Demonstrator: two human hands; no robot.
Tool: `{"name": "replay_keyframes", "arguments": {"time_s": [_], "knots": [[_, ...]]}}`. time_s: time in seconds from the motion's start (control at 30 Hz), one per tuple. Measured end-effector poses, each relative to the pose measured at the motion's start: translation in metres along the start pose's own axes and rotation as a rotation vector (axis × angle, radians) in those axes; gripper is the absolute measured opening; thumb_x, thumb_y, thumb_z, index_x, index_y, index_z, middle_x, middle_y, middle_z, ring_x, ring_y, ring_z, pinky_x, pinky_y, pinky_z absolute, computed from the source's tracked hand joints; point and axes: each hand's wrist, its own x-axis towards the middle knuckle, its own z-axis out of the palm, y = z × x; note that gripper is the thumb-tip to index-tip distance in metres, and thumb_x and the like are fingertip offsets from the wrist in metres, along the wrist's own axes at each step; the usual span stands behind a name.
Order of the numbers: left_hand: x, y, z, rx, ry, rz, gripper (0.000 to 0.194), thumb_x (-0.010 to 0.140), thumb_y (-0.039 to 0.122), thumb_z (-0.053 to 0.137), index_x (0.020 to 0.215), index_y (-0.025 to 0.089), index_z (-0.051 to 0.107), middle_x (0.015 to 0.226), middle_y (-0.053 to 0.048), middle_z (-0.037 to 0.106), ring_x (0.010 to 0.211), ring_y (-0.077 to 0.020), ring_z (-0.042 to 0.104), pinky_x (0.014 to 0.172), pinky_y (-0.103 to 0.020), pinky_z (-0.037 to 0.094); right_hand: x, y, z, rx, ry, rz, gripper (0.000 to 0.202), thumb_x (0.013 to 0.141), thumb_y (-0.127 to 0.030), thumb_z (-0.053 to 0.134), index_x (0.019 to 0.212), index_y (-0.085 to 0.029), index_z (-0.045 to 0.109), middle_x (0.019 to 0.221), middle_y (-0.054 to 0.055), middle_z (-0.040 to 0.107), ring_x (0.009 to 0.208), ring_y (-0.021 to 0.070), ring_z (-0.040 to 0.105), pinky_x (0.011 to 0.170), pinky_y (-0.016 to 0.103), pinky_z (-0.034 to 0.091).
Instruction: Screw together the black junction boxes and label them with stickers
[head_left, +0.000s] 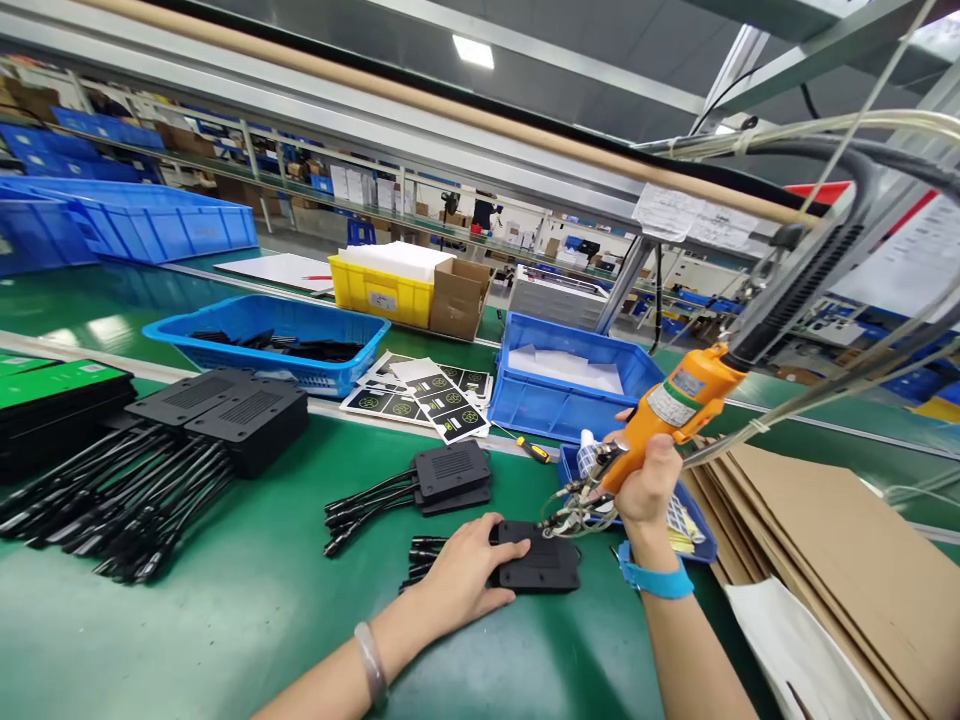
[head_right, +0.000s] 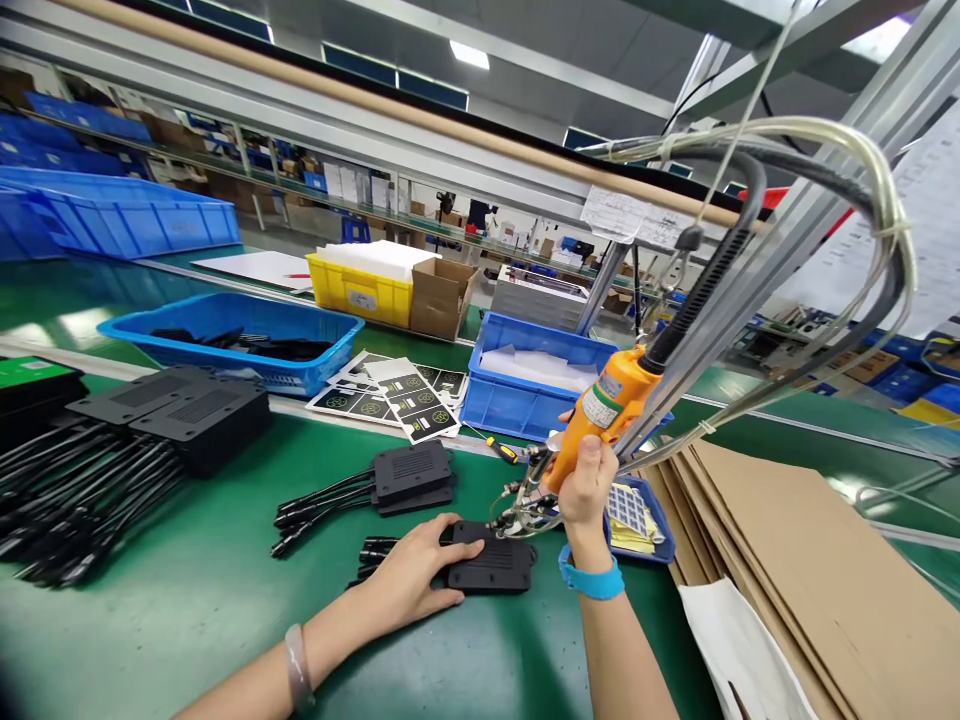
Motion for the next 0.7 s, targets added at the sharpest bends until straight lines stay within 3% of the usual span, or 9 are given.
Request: {"name": "replay_keyframes", "arguments": {"time_s": [0.27,0.43,0.57,0.7], "knots": [[-0.001,0.001,-0.001,-0.007,-0.007,-0.016,0.07,0.071,0.033,0.085,0.135,0.034,0.057,0.139,-0.015,0.047,0.121,-0.0386,0.056,0.102,-0.053,0.048,-0.01,0.004,0.002,0.021,-0.012,-0.017,0.051,0.085,-0.064,0.048,0.097,-0.017,0.065,0.058,0.0,0.058,0.031,0.0132,0.044,0.028,0.026,0.034],[-0.001,0.003,-0.004,0.009,0.002,-0.018,0.071,0.07,0.036,0.085,0.135,0.037,0.056,0.14,-0.014,0.049,0.123,-0.0387,0.056,0.102,-0.054,0.048,-0.006,-0.031,0.009,0.028,0.031,-0.1,0.048,0.085,-0.059,0.05,0.101,-0.017,0.067,0.057,0.001,0.058,0.036,0.0149,0.048,0.032,0.027,0.034],[-0.003,0.002,-0.008,0.03,-0.001,0.038,0.074,0.07,0.044,0.084,0.137,0.036,0.054,0.146,-0.015,0.045,0.133,-0.0394,0.046,0.106,-0.057,0.043,0.006,-0.065,0.024,0.002,0.089,-0.188,0.054,0.09,-0.063,0.042,0.101,-0.018,0.07,0.065,0.003,0.057,0.045,0.0157,0.052,0.04,0.03,0.041],[-0.004,0.0,-0.008,0.034,0.014,0.062,0.068,0.074,0.042,0.082,0.136,0.035,0.056,0.144,-0.015,0.048,0.131,-0.0396,0.048,0.105,-0.058,0.044,0.011,-0.062,0.039,0.0,0.081,-0.145,0.056,0.09,-0.065,0.042,0.102,-0.018,0.07,0.06,0.0,0.054,0.039,0.0123,0.046,0.036,0.027,0.037]]}}
